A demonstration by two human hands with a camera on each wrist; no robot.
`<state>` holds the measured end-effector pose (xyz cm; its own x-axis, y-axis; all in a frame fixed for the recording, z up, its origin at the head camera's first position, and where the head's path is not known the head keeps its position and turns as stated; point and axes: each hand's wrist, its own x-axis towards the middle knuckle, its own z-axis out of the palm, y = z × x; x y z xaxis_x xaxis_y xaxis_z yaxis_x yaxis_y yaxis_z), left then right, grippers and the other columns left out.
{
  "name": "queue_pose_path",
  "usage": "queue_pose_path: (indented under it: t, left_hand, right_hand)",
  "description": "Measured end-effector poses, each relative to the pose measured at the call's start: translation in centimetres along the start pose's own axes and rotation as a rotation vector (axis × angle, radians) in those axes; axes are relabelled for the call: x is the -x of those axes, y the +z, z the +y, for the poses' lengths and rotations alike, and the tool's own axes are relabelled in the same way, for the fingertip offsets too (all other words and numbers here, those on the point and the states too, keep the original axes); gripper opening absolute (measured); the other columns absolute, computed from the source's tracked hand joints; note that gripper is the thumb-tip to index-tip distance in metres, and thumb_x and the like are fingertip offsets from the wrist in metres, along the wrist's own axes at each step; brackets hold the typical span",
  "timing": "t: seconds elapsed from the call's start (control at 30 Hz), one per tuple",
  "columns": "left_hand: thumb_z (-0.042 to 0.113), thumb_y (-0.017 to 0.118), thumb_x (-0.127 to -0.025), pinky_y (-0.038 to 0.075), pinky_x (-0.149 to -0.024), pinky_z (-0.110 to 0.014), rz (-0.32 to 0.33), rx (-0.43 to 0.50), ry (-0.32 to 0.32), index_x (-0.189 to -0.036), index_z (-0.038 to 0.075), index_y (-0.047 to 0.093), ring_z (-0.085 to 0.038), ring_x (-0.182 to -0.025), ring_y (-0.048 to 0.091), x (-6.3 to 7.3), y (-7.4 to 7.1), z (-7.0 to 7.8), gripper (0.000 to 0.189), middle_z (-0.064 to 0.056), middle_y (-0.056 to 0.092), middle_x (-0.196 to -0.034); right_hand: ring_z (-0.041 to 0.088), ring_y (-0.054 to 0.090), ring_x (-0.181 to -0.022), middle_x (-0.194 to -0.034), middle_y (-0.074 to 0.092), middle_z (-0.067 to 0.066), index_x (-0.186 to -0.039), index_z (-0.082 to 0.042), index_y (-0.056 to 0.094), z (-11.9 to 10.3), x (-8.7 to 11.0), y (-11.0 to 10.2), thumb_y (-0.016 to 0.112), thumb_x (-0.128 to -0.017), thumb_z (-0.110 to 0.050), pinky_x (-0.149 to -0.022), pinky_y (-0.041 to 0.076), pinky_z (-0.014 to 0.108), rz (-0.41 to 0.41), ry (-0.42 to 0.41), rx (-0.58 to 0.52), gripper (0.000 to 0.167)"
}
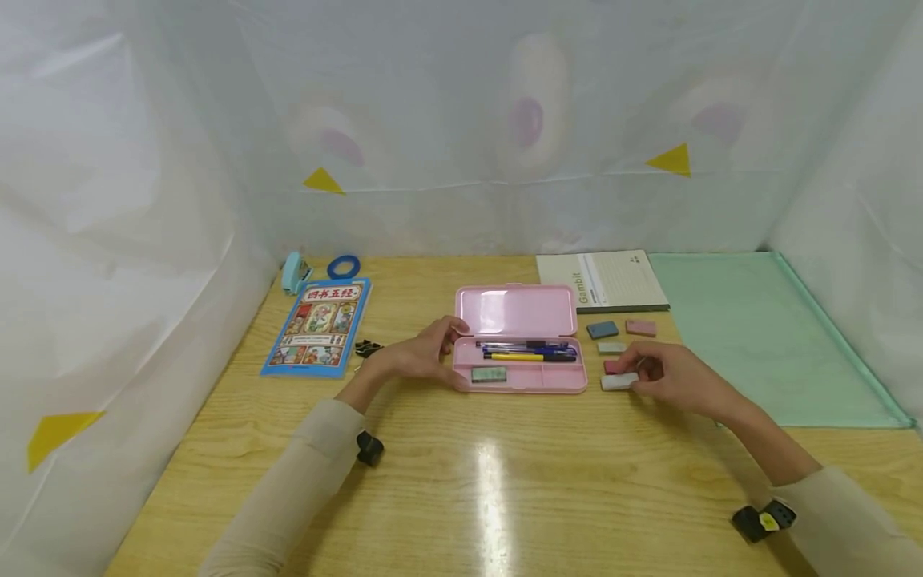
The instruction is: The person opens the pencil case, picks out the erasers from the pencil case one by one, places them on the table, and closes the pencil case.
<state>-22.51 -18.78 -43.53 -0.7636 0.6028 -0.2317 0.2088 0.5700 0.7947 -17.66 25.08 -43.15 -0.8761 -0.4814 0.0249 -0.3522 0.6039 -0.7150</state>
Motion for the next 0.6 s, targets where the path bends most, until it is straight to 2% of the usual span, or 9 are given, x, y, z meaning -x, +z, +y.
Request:
queue_pose_path:
  t: [0.27,0.5,0.6]
  left_hand:
    - [0.023,0.091,-0.081,0.04,-0.1,-0.036,-0.003,0.002,-0.001,-0.147,0.01,0.033,-0.023,-0.114,0.043,-0.3,0.13,-0.14,0.089,-0.01,0.046,-0.128]
    - [0.023,0.091,-0.081,0.039,-0.101,-0.037,0.002,0.014,-0.002,-0.148,0.009,0.033,-0.024,-0.114,0.042,-0.13,0.08,0.02,0.089,-0.01,0.045,-0.129]
    - [0.024,0.091,-0.081,0.039,-0.103,-0.038,0.003,0.008,-0.005,-0.148,0.009,0.033,-0.024,-0.116,0.042,-0.03,0.03,0.1,0.09,-0.01,0.045,-0.13]
  right_hand:
    - [0.01,0.048,-0.074,-0.089,0.062,0.002,-0.106,-0.011,0.071,0.07,0.63,-0.31,0.075,-0.088,0.002,-0.063,0.042,0.027,-0.009,0.012,0.015,0.023]
    - [0.009,0.056,-0.082,-0.099,0.069,0.002,-0.11,-0.01,0.072,-0.12,0.6,-0.59,0.072,-0.093,-0.002,-0.069,0.049,0.026,-0.002,0.012,0.043,0.019]
    - [0.01,0.063,-0.087,-0.105,0.074,0.002,-0.111,-0.011,0.073,-0.47,0.16,-0.5,0.071,-0.096,-0.004,-0.073,0.052,0.027,-0.007,0.0,-0.002,0.016]
